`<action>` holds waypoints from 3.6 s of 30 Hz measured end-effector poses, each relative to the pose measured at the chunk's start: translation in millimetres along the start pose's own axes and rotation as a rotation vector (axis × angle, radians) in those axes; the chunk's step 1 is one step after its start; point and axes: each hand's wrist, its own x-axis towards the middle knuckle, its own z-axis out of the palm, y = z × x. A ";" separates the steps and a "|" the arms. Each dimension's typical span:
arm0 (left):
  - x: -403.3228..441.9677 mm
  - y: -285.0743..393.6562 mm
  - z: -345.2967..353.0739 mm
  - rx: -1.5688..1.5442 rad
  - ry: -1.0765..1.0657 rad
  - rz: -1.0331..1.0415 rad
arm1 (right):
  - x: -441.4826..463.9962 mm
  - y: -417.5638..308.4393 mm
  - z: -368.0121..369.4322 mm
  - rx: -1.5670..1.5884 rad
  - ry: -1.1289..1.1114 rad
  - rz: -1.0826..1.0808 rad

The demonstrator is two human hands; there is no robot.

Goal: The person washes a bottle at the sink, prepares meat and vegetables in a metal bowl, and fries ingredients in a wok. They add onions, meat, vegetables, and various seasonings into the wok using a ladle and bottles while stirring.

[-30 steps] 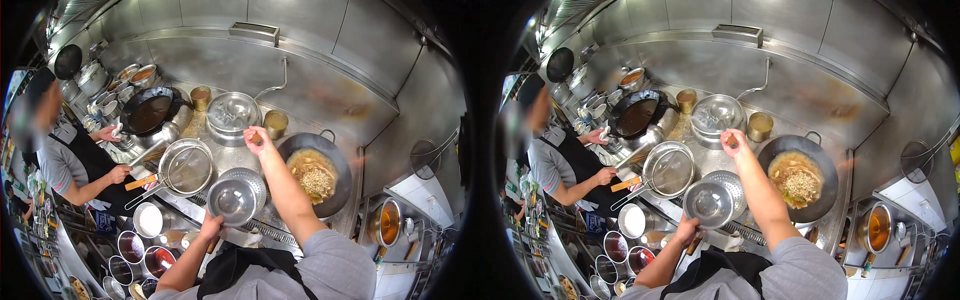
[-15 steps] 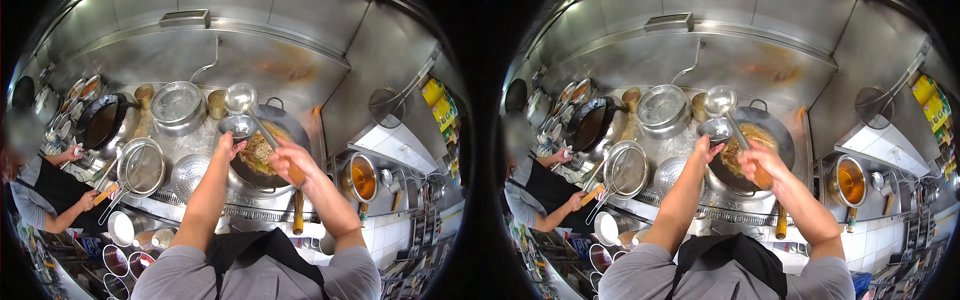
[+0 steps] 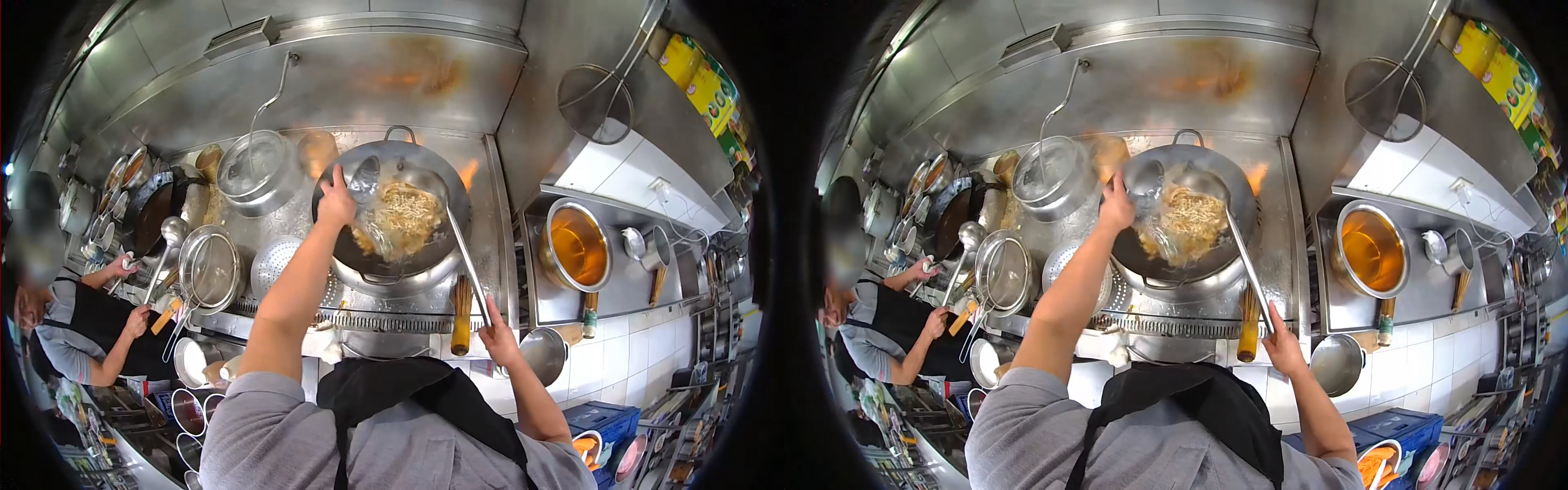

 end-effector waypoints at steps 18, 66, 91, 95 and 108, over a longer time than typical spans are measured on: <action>-209.4 -255.7 -40.0 -1.342 -0.019 -0.755 | 231.0 -242.7 134.9 1.143 -0.643 0.109; -284.1 -139.6 -16.8 -1.174 0.058 -0.727 | 86.0 -85.8 -57.5 -0.103 -0.171 -0.140; -627.6 -139.5 -85.5 -1.340 0.717 -0.835 | 41.7 -117.8 6.1 0.364 -0.314 -0.202; -714.3 -160.3 -99.2 -1.362 0.874 -0.857 | 78.7 -28.8 97.6 -0.242 0.294 -0.808; -1046.7 -131.5 -103.3 -1.059 1.872 -1.080 | 52.8 -58.7 188.9 -0.156 0.222 -0.620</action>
